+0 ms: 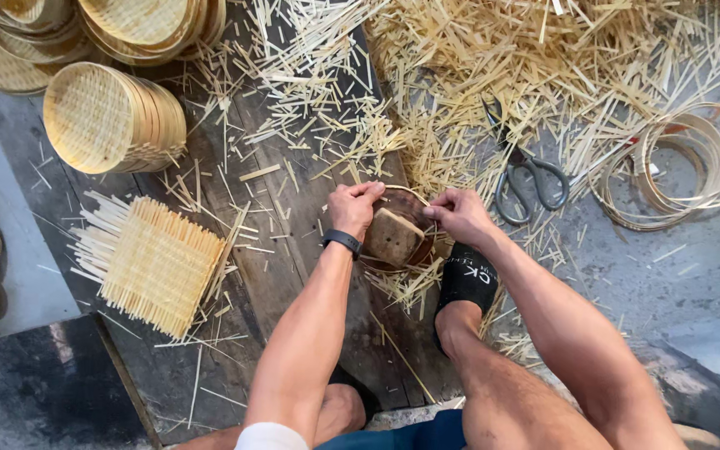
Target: The person sits on the floor of a bamboo craft workshop and assembles a round woven bamboo sieve. They trim protruding bamboo strips with scissors, press the woven mat into a round rim using a wooden form, and adjust the weave and rim to fit the mat into place.
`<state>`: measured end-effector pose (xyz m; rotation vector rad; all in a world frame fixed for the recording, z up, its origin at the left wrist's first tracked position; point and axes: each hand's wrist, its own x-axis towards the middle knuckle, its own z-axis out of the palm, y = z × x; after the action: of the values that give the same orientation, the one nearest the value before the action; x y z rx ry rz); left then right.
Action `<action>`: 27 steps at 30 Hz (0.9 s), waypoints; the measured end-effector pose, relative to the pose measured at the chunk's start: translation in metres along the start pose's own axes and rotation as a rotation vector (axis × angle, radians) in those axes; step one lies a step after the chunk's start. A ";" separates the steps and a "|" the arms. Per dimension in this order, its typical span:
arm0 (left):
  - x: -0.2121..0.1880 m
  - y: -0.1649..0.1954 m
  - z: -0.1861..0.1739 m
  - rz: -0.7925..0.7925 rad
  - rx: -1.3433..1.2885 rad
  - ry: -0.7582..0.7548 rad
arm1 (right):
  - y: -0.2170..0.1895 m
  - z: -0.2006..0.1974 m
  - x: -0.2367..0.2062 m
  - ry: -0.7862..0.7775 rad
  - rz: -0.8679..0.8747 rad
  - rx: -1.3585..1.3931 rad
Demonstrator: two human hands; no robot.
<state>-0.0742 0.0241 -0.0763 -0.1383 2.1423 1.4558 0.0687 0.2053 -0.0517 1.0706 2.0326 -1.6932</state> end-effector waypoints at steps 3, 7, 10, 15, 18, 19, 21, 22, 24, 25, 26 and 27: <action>0.003 -0.001 0.000 0.000 0.094 0.012 | -0.001 0.000 0.000 0.058 0.035 -0.028; -0.005 -0.005 -0.018 0.099 0.117 0.050 | -0.003 -0.003 -0.011 -0.005 0.057 -0.019; -0.031 -0.020 -0.046 0.304 0.277 0.316 | 0.005 -0.003 -0.024 -0.165 0.266 0.229; -0.047 -0.046 -0.067 -0.242 -0.078 -0.045 | 0.022 0.002 -0.026 -0.215 0.292 0.394; -0.039 -0.054 -0.063 -0.283 -0.197 -0.055 | 0.022 0.005 -0.024 -0.193 0.256 0.372; -0.035 -0.056 -0.061 -0.296 -0.185 -0.027 | 0.020 0.005 -0.024 -0.164 0.257 0.351; -0.029 -0.060 -0.056 -0.322 -0.195 0.016 | 0.013 0.006 -0.027 -0.111 0.260 0.313; -0.027 -0.060 -0.056 -0.331 -0.197 0.038 | 0.008 0.005 -0.029 -0.103 0.264 0.323; -0.031 -0.062 -0.056 -0.334 -0.220 0.019 | 0.000 0.003 -0.035 -0.082 0.270 0.343; -0.033 -0.063 -0.056 -0.332 -0.237 0.010 | -0.004 0.001 -0.036 -0.109 0.253 0.481; -0.041 -0.065 -0.056 -0.377 -0.450 -0.052 | -0.005 0.002 -0.041 -0.138 0.243 0.620; -0.053 -0.067 -0.057 -0.424 -0.661 -0.114 | -0.006 0.002 -0.044 -0.166 0.236 0.760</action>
<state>-0.0257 -0.0652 -0.0912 -0.6827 1.3579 1.7834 0.0947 0.1871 -0.0199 1.2496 1.0994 -2.3789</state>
